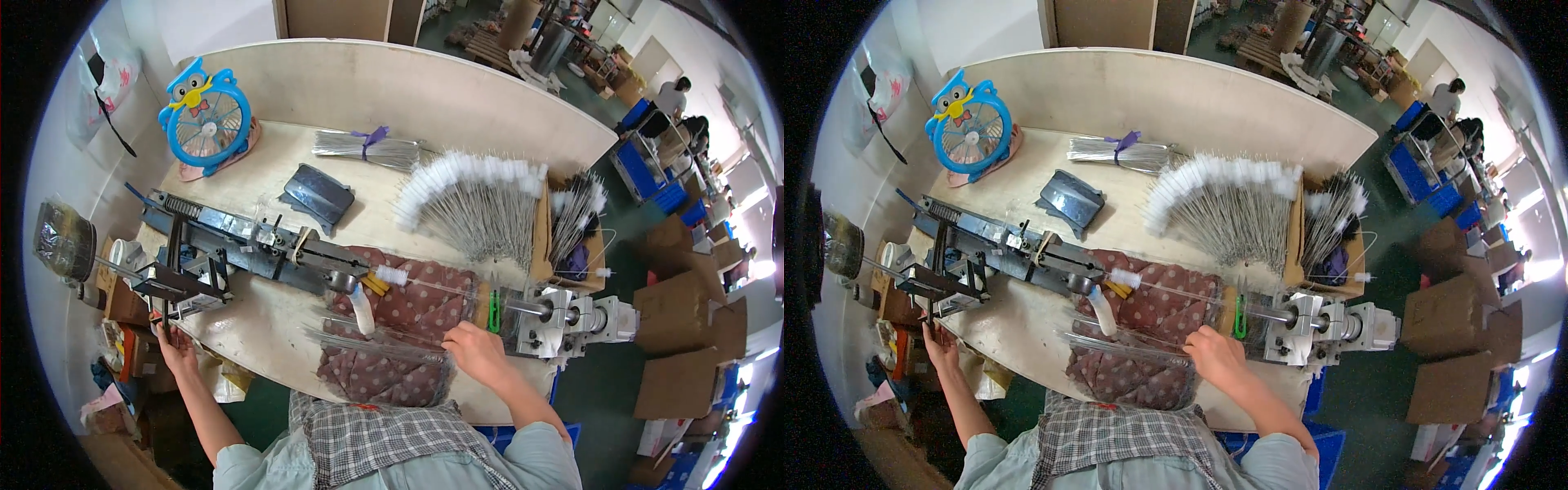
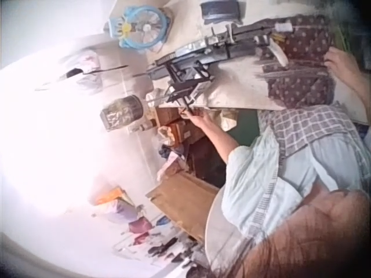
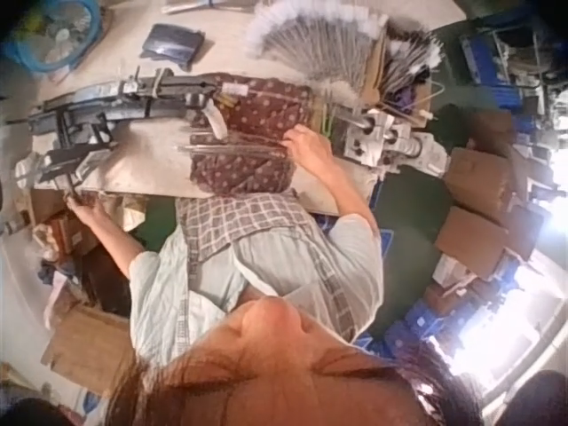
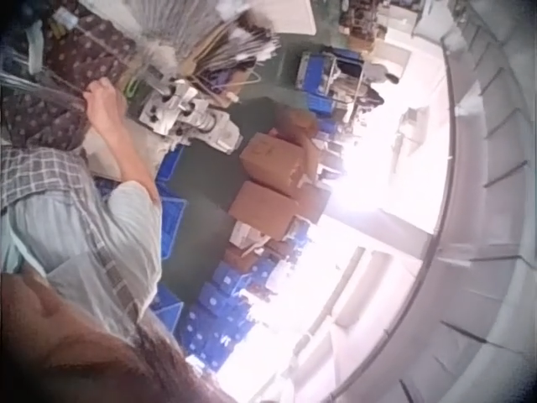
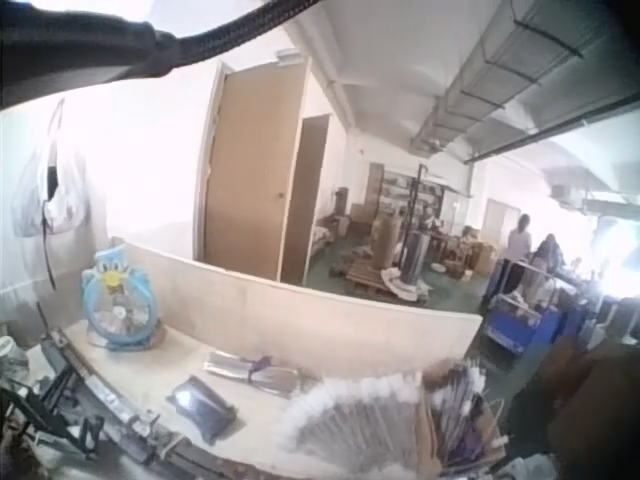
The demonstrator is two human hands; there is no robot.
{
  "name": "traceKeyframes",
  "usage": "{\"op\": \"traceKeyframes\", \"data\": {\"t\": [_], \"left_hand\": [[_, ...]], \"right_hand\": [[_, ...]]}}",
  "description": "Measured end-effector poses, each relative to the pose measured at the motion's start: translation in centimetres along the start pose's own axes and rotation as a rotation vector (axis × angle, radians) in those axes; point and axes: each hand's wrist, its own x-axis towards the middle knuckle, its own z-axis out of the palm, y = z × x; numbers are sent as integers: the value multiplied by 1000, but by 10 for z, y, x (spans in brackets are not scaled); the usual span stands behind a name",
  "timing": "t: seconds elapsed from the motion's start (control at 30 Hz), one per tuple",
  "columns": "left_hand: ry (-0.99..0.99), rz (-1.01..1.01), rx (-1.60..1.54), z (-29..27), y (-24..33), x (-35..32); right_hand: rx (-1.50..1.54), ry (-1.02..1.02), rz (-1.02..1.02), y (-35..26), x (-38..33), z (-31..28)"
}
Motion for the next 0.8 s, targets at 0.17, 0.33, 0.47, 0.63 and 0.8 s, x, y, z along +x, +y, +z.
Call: {"op": "traceKeyframes", "data": {"t": [0.17,0.33,0.47,0.63,0.8], "left_hand": [[-26,-8,91,12,-56,-54],[-499,-513,-38,40,-119,-135],[-777,-622,326,126,-123,-259],[-865,-660,519,159,-132,-328],[-831,-1394,-323,199,-48,-308]], "right_hand": [[57,72,33,0,-3,6],[100,79,19,4,-5,5],[71,111,-34,13,-11,10],[-5,133,-139,13,-19,9],[-57,187,-96,0,-8,3]]}}
